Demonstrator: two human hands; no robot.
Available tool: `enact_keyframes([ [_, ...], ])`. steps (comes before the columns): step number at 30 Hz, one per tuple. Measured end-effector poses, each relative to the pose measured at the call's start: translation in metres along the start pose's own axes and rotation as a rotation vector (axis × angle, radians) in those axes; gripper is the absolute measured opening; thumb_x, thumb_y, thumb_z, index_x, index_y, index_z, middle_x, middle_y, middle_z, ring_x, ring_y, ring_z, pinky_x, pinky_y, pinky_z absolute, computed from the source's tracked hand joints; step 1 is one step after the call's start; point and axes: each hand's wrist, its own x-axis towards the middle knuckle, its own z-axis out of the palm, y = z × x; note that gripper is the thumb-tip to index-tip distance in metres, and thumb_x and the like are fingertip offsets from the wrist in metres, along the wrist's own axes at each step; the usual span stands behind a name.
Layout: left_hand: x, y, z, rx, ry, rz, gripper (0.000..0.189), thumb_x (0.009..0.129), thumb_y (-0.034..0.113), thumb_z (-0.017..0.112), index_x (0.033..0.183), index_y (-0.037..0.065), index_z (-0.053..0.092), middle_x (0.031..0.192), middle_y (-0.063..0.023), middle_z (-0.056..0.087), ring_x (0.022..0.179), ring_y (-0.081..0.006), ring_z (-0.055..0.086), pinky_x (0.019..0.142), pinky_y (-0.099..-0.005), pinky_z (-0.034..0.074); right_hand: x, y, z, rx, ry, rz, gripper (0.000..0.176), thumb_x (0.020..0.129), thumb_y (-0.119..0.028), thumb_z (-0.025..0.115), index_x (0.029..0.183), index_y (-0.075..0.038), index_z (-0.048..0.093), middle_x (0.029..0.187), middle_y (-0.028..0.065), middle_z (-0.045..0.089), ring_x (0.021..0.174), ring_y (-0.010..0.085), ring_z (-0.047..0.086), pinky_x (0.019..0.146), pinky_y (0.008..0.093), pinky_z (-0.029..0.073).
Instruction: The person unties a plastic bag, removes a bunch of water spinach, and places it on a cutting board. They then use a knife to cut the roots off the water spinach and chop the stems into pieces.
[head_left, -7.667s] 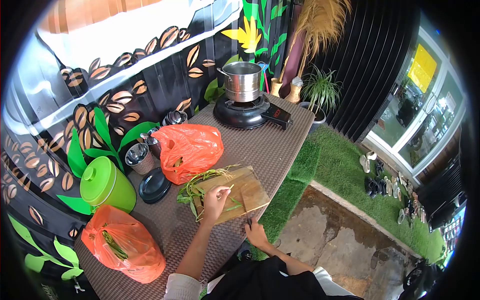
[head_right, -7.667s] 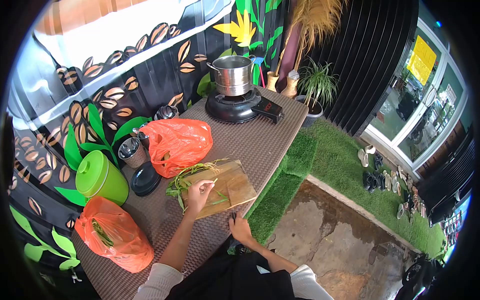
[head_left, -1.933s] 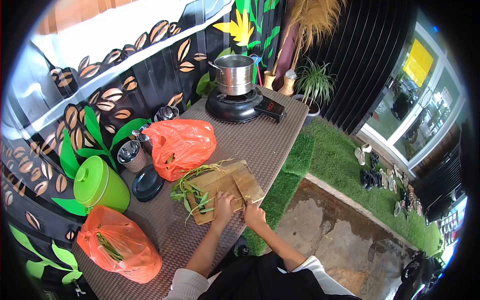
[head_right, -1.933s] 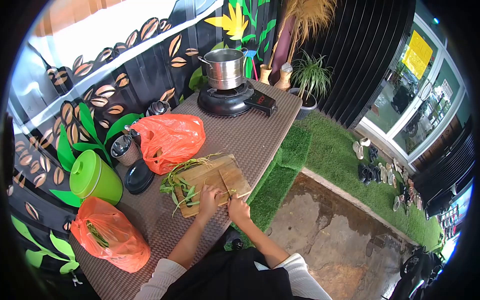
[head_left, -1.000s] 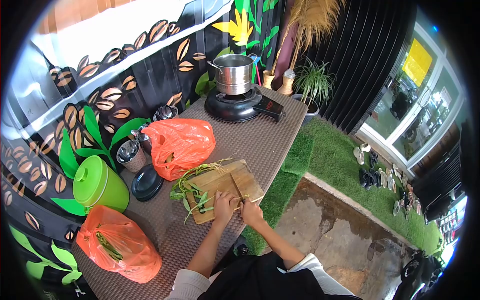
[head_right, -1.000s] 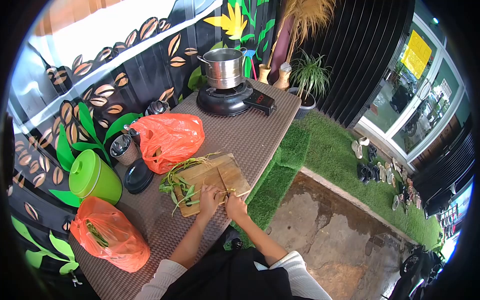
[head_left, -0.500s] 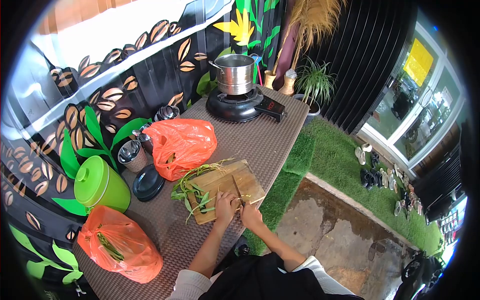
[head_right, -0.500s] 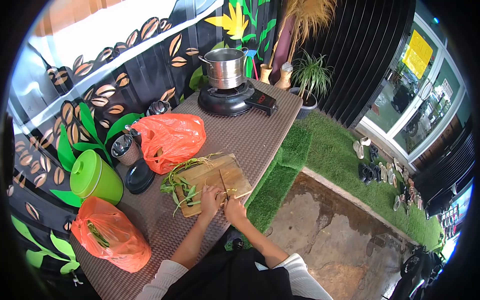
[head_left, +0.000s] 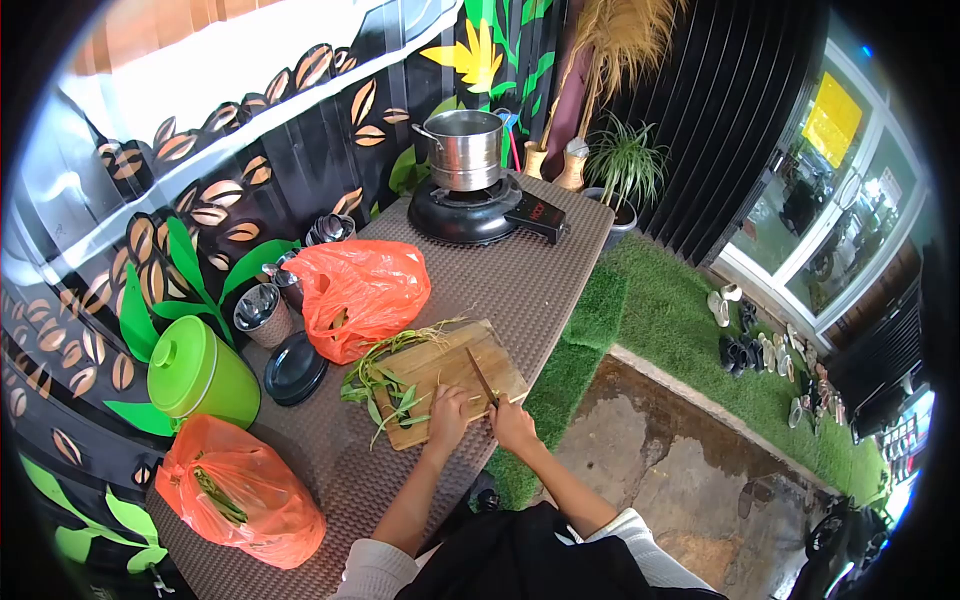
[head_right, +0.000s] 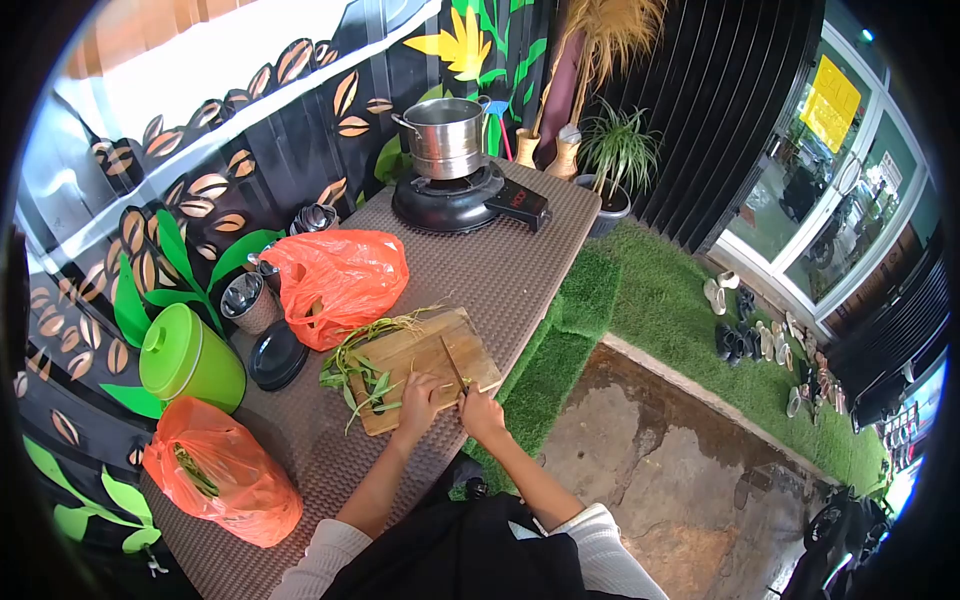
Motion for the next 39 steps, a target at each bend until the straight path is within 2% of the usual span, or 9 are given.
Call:
enact_keyframes([
  [6, 0.003, -0.004, 0.011, -0.004, 0.006, -0.061, 0.02, 0.077, -0.001, 0.061, 0.096, 0.001, 0.064, 0.091, -0.0122, 0.064, 0.088, -0.0317, 0.054, 0.08, -0.0393, 0.044, 0.004, 0.002, -0.002, -0.023, -0.05, -0.022, 0.034, 0.094, -0.03, 0.047, 0.105, 0.003, 0.047, 0.088, 0.0297, 0.063, 0.082, 0.0462, 0.063, 0.072, 0.0537, 0.051],
  [11, 0.005, 0.007, 0.006, -0.015, 0.01, -0.077, 0.02, 0.078, -0.001, 0.061, 0.097, 0.002, 0.063, 0.089, -0.0114, 0.065, 0.087, -0.0312, 0.055, 0.078, -0.0389, 0.043, -0.008, -0.009, 0.01, -0.068, 0.018, -0.007, 0.036, 0.093, -0.03, 0.048, 0.104, 0.004, 0.046, 0.085, 0.0318, 0.063, 0.082, 0.0434, 0.065, 0.069, 0.0511, 0.053],
  [13, 0.005, 0.006, 0.006, -0.019, 0.003, -0.076, 0.015, 0.08, 0.004, 0.059, 0.095, 0.007, 0.063, 0.089, -0.0079, 0.065, 0.086, -0.0298, 0.055, 0.079, -0.0397, 0.043, -0.009, -0.009, 0.011, -0.086, 0.002, 0.008, 0.035, 0.094, -0.03, 0.048, 0.103, 0.004, 0.046, 0.085, 0.0317, 0.063, 0.082, 0.0431, 0.065, 0.068, 0.0507, 0.053],
  [18, 0.005, 0.004, 0.007, -0.031, 0.006, -0.094, 0.013, 0.081, 0.005, 0.059, 0.093, 0.007, 0.062, 0.089, -0.007, 0.066, 0.086, -0.0292, 0.055, 0.079, -0.0396, 0.043, -0.005, -0.011, 0.012, -0.076, -0.014, 0.041, 0.034, 0.094, -0.03, 0.048, 0.102, 0.003, 0.046, 0.085, 0.0306, 0.063, 0.081, 0.0442, 0.065, 0.069, 0.0506, 0.053],
  [23, 0.001, -0.002, 0.014, 0.005, 0.044, -0.077, 0.011, 0.081, 0.006, 0.06, 0.092, 0.006, 0.062, 0.088, -0.0069, 0.066, 0.087, -0.029, 0.055, 0.08, -0.0392, 0.043, 0.009, -0.005, 0.001, -0.013, -0.039, -0.036, 0.034, 0.094, -0.029, 0.047, 0.104, 0.004, 0.045, 0.087, 0.0299, 0.063, 0.081, 0.0455, 0.064, 0.072, 0.052, 0.052],
  [30, 0.003, 0.006, 0.008, -0.032, 0.028, -0.108, 0.01, 0.081, 0.005, 0.06, 0.091, 0.005, 0.061, 0.089, -0.0092, 0.066, 0.088, -0.0301, 0.055, 0.077, -0.0391, 0.045, -0.005, -0.01, 0.016, -0.048, 0.008, 0.028, 0.035, 0.094, -0.03, 0.047, 0.102, 0.004, 0.047, 0.085, 0.0298, 0.063, 0.08, 0.0457, 0.064, 0.07, 0.0514, 0.053],
  [35, 0.003, 0.006, 0.01, -0.023, 0.026, -0.102, 0.009, 0.081, 0.004, 0.06, 0.09, 0.004, 0.061, 0.09, -0.0099, 0.066, 0.087, -0.0307, 0.056, 0.076, -0.0394, 0.045, 0.009, -0.004, 0.009, -0.022, -0.036, -0.03, 0.035, 0.094, -0.03, 0.047, 0.105, 0.003, 0.045, 0.086, 0.0299, 0.063, 0.081, 0.0453, 0.064, 0.07, 0.0513, 0.053],
  [39, 0.003, 0.006, 0.008, -0.025, 0.071, -0.095, 0.012, 0.078, 0.001, 0.062, 0.089, 0.004, 0.063, 0.085, -0.009, 0.065, 0.087, -0.0279, 0.057, 0.077, -0.0376, 0.045, -0.006, -0.009, 0.014, -0.027, -0.015, -0.002, 0.034, 0.094, -0.03, 0.047, 0.105, 0.002, 0.045, 0.087, 0.0298, 0.063, 0.082, 0.0457, 0.064, 0.071, 0.052, 0.053],
])
